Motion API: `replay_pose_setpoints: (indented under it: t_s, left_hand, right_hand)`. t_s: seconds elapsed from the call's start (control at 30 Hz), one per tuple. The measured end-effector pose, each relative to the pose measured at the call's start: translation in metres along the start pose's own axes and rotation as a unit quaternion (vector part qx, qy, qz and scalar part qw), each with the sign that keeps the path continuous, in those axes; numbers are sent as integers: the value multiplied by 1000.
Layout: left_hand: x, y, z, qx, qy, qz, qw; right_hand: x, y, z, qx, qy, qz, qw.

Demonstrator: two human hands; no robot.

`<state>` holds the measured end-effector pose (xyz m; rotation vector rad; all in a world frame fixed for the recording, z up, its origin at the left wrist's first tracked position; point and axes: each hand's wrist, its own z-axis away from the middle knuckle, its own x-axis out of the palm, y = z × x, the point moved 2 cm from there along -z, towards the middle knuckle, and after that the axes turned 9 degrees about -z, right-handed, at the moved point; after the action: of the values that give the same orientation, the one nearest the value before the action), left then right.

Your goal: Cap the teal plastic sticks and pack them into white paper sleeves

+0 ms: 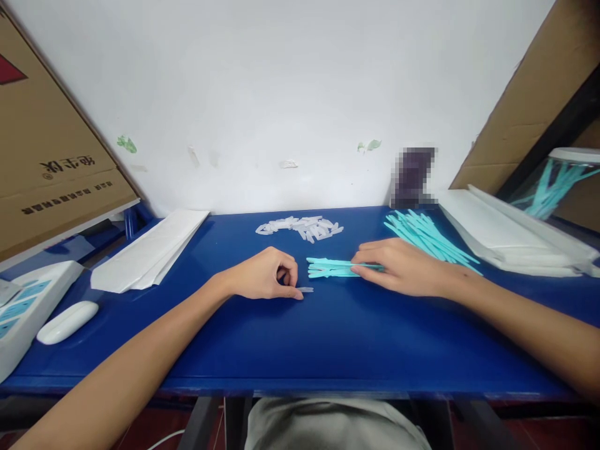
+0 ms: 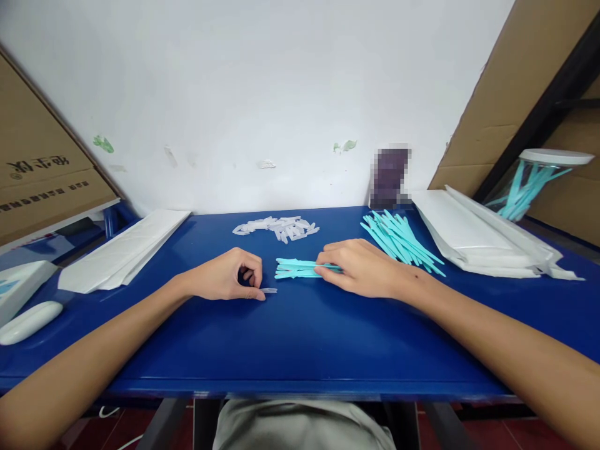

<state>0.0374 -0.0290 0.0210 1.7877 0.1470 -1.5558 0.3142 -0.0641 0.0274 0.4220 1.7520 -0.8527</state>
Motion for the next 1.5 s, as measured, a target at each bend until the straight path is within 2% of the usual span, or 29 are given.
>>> replay_pose_setpoints:
  t_s: [0.13,0.4,0.57,0.7,0.9,1.07,1.23,1.5]
  left_hand:
    - [-3,-6,1,-5,-5,-9,1000]
    - [-10,-29,-1,-44,80,-166,982]
    - [-12,-26,0,-47,132,-218,966]
    - [-8,-14,0,-3,159,-217,963]
    - [9,8,-1,77,122,-208,967]
    - [16,20,-1,104,102,-221,964]
    - [15,22,0,109,87,-216,966]
    - [26,29,1,130,79,-200,968]
  right_hand:
    - [5,-3,0,-4,-13,-15,1000]
    - [6,-5,0,-7,-2,-4,1000]
    - [3,-7,1,9,-18,-18,1000]
    - [4,-5,1,27,-16,-16,999]
    - [6,-1,-1,28,-19,-13,999]
    - [6,-4,1,3,-24,-36,999]
    - [6,-8,0,-10,-18,-48,999]
    - [6,2,-1,22,55,12,998]
